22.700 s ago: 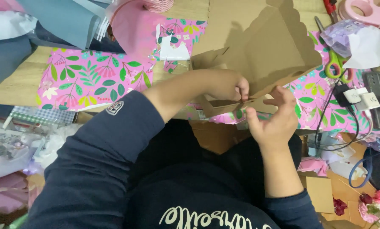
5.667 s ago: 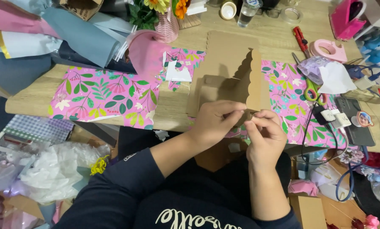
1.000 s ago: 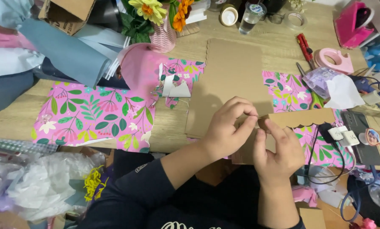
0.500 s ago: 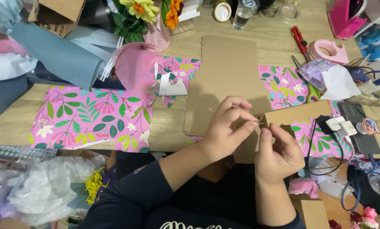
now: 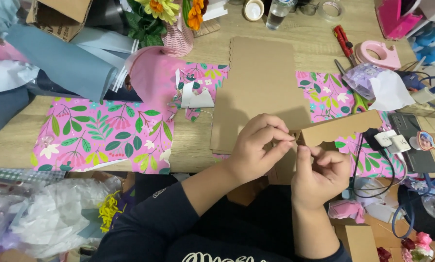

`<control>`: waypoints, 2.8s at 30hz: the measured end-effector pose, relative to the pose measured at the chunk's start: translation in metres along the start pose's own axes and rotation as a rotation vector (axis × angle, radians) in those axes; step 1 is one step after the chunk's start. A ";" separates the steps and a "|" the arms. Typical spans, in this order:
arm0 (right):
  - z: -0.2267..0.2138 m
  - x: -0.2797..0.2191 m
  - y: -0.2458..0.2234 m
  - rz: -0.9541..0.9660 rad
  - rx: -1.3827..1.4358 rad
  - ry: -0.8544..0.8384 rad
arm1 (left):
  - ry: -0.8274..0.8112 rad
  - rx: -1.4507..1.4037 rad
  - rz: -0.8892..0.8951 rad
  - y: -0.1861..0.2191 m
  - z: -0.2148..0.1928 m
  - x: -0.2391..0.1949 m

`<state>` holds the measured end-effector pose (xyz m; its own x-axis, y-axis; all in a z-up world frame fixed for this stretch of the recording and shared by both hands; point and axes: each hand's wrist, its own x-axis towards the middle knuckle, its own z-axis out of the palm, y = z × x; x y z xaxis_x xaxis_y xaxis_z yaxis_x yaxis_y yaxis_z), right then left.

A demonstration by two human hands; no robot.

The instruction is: The person assembles a flat cardboard box by folding its sides and tucking the flaps into slots to form a three-dimensional container. They then pick up a second flat cardboard piece and begin folding its edges to prepare it for assembly.

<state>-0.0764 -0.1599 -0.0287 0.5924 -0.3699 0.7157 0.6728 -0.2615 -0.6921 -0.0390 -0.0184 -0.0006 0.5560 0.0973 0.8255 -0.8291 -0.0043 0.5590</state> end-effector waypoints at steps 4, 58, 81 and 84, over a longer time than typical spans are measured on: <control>-0.012 -0.006 0.013 0.059 0.000 0.003 | 0.006 0.007 0.008 0.003 0.002 0.000; 0.002 0.015 0.006 0.179 0.120 -0.218 | 0.113 0.156 0.050 0.011 -0.001 0.004; -0.006 0.059 0.009 0.261 0.168 -0.532 | -0.083 -0.013 0.002 0.000 -0.021 0.007; -0.008 0.057 0.030 0.316 0.274 -0.556 | -0.094 0.028 0.029 -0.003 -0.020 0.011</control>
<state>-0.0258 -0.1964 -0.0097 0.8683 0.1389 0.4762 0.4749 0.0448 -0.8789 -0.0314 0.0027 0.0048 0.5361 0.0033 0.8441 -0.8436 -0.0340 0.5359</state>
